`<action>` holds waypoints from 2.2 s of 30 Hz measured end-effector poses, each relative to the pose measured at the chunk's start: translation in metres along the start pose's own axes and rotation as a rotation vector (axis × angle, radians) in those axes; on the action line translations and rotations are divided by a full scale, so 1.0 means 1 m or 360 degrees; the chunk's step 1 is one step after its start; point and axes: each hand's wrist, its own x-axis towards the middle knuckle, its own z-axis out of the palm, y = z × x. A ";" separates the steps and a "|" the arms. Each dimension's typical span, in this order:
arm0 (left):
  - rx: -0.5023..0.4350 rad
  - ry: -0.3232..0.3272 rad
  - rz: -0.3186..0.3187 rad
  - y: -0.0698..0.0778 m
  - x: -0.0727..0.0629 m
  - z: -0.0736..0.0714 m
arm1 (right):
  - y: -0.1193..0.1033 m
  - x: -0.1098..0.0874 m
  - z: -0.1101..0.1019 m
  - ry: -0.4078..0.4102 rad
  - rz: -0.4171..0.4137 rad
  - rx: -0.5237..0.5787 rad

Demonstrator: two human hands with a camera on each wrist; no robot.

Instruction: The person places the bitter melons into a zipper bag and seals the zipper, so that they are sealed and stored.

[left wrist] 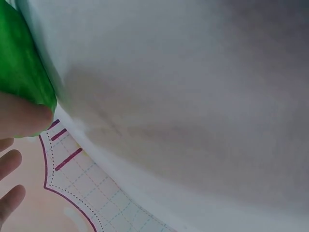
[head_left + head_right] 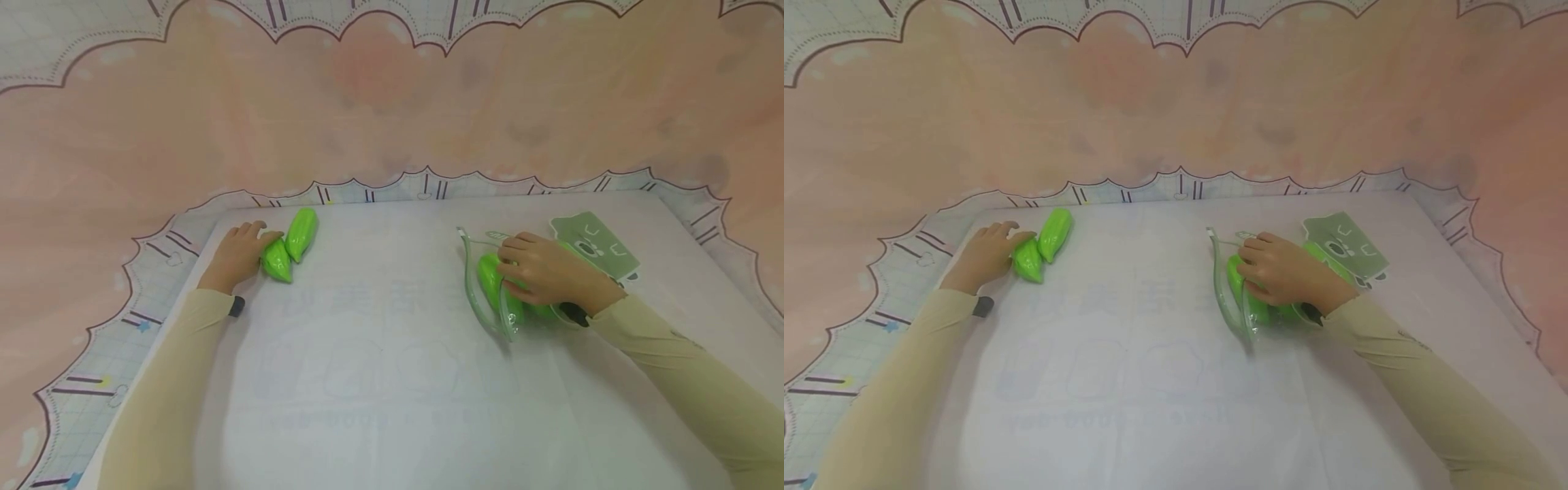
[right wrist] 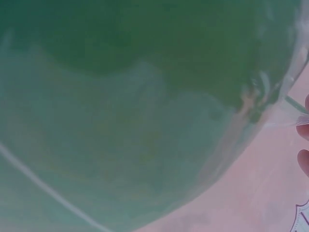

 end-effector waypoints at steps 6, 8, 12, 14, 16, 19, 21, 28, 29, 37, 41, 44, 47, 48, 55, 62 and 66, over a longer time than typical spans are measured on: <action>-0.0001 0.0019 0.0017 0.001 -0.001 0.001 | -0.001 0.001 0.000 0.0006 -0.0006 -0.0003; 0.0001 -0.0003 0.0006 0.001 -0.002 0.000 | -0.001 0.001 0.000 0.0008 -0.0009 -0.0003; 0.0000 -0.0051 -0.0021 0.003 -0.004 -0.003 | -0.001 0.001 0.000 0.0016 -0.0017 -0.0002; -0.0005 -0.0062 -0.0022 0.004 -0.005 -0.005 | -0.001 0.001 0.000 0.0019 -0.0019 -0.0004; -0.0006 -0.0066 -0.0013 0.005 -0.006 -0.007 | -0.001 0.001 0.000 0.0021 -0.0019 -0.0005; -0.0009 -0.0073 0.0005 0.006 -0.008 -0.009 | -0.001 0.000 0.000 0.0021 -0.0017 -0.0004; -0.0010 -0.0078 0.0017 0.006 -0.009 -0.009 | -0.002 0.000 0.000 0.0018 -0.0015 -0.0005; -0.0007 -0.0081 0.0052 0.004 -0.011 -0.007 | -0.002 -0.001 0.000 -0.0001 -0.0010 -0.0011; 0.0002 -0.0081 0.0054 0.004 -0.011 -0.007 | -0.002 -0.001 0.000 -0.0002 -0.0011 -0.0013; 0.0023 -0.0051 0.0067 0.004 -0.014 -0.006 | -0.002 0.000 0.000 0.0004 -0.0023 -0.0025; 0.0017 -0.0057 0.0051 0.004 -0.015 -0.007 | -0.002 0.000 0.000 -0.0004 -0.0020 -0.0021; 0.0008 -0.0071 0.0034 0.003 -0.015 -0.008 | -0.002 0.000 -0.001 -0.0014 -0.0016 -0.0023; 0.0001 -0.0073 0.0033 0.002 -0.014 -0.008 | -0.002 0.000 -0.001 -0.0011 -0.0018 -0.0022; 0.0000 -0.0070 0.0034 0.002 -0.014 -0.008 | -0.002 0.000 -0.001 -0.0009 -0.0021 -0.0021; -0.0024 -0.0081 0.0028 0.003 -0.015 -0.011 | -0.001 0.000 0.000 -0.0003 -0.0025 -0.0009; -0.0081 -0.0121 -0.0003 0.004 -0.015 -0.009 | -0.001 0.000 0.000 0.0021 -0.0029 -0.0020; -0.0102 -0.0109 0.0014 0.005 -0.014 -0.006 | -0.002 0.000 0.000 0.0022 -0.0027 -0.0016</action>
